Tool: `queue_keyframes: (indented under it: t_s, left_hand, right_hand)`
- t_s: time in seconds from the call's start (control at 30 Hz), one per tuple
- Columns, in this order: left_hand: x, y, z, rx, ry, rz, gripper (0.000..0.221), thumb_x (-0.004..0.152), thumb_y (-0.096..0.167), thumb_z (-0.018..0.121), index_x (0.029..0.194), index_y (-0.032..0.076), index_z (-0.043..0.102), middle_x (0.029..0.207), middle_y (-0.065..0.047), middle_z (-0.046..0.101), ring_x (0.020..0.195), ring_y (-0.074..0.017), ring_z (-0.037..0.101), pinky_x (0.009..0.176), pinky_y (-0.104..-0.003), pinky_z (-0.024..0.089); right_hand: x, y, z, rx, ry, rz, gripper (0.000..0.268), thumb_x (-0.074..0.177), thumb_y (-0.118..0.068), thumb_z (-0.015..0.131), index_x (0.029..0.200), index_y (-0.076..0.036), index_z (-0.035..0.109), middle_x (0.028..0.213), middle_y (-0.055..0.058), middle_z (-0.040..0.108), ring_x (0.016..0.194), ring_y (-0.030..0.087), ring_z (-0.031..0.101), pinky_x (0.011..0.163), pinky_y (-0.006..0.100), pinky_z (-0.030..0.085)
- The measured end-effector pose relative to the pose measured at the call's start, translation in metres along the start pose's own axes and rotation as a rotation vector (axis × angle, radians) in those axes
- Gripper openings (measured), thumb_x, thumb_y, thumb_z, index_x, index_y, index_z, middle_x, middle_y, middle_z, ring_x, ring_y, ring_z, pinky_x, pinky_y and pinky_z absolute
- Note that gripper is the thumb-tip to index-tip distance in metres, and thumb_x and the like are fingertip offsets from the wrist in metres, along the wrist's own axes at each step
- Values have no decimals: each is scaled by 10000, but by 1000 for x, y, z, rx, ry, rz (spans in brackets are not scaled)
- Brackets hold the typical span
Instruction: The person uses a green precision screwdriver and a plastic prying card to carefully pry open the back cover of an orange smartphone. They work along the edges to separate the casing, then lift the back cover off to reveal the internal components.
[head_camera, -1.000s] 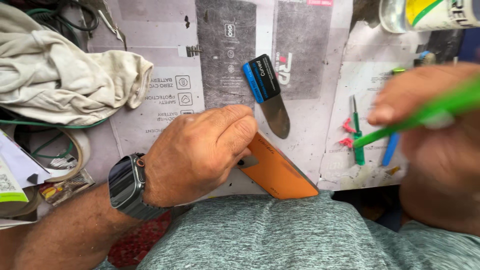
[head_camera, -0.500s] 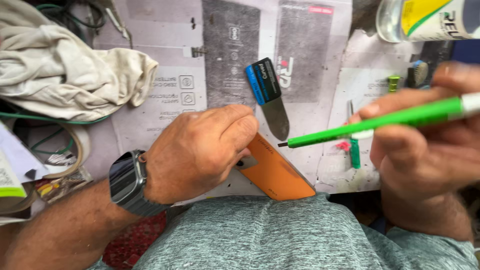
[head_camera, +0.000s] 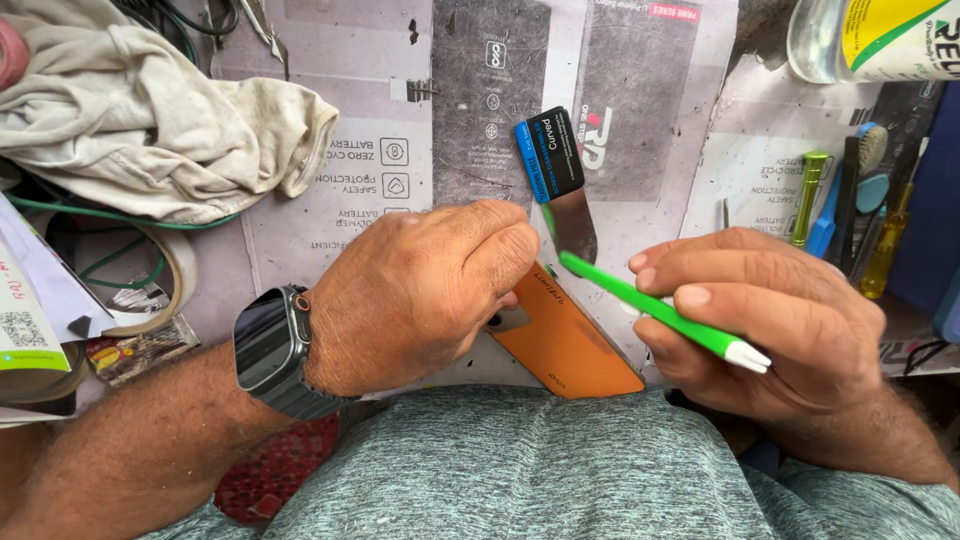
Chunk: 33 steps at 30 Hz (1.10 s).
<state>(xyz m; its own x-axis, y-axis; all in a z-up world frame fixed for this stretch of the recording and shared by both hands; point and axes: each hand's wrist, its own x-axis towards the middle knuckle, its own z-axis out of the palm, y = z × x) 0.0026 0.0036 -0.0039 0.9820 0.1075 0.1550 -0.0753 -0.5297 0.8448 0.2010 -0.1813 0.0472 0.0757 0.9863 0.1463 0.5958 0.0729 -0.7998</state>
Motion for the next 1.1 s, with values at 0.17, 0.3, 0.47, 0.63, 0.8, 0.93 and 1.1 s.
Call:
queue_keyframes:
  t_s: [0.17, 0.3, 0.47, 0.63, 0.8, 0.93, 1.1]
  left_hand:
    - [-1, 0, 1, 0, 12, 8, 488, 780, 76, 834, 1175, -44, 573, 1075, -152, 636, 920, -308, 701, 669, -376, 587]
    - [-1, -1, 1, 3, 9, 17, 503, 772, 73, 832, 1185, -53, 574, 1085, -157, 639, 924, -311, 701, 665, -376, 586]
    - [-1, -2, 2, 2, 2, 5, 494, 769, 80, 831, 1173, -44, 576, 1076, -148, 636, 922, -304, 699, 683, -378, 590]
    - [0, -1, 1, -1, -12, -13, 445, 778, 76, 829, 1132, -31, 582, 1017, -134, 622, 878, -291, 693, 648, -377, 578]
    - [0, -1, 2, -6, -17, -26, 408, 794, 89, 825, 1102, -21, 581, 985, -125, 612, 844, -273, 687, 619, -363, 572]
    - [-1, -1, 4, -2, -9, -31, 353, 814, 77, 802, 1073, -12, 578, 966, -117, 604, 824, -264, 678, 614, -365, 564]
    - [-2, -2, 3, 29, -21, -38, 315, 814, 15, 763, 1077, -5, 591, 942, -113, 594, 810, -266, 671, 615, -376, 559]
  right_hand:
    - [3, 3, 8, -103, -4, -47, 342, 893, -109, 784, 1096, -24, 522, 970, 205, 701, 860, 288, 751, 677, 383, 626]
    - [5, 1, 8, -150, -68, -59, 285, 876, -102, 806, 1076, 3, 634, 938, 179, 697, 813, 287, 741, 654, 380, 614]
    - [11, 17, 9, -61, -172, -193, 357, 858, -162, 828, 1095, 46, 660, 873, 173, 698, 730, 224, 729, 555, 332, 595]
    - [9, 19, 7, -143, -257, -209, 304, 889, -106, 815, 1092, 68, 670, 886, 169, 717, 757, 246, 751, 600, 349, 630]
    - [3, 19, 2, -192, -216, -115, 283, 914, -148, 765, 1107, 44, 687, 910, 182, 755, 821, 271, 775, 692, 368, 662]
    - [-6, 15, -9, 65, -36, 77, 191, 980, -141, 670, 1074, 25, 655, 878, 170, 730, 829, 250, 775, 751, 379, 669]
    - [-14, 27, 15, 271, 162, 124, 184, 979, -119, 643, 1037, 56, 652, 796, 161, 735, 727, 196, 781, 646, 329, 639]
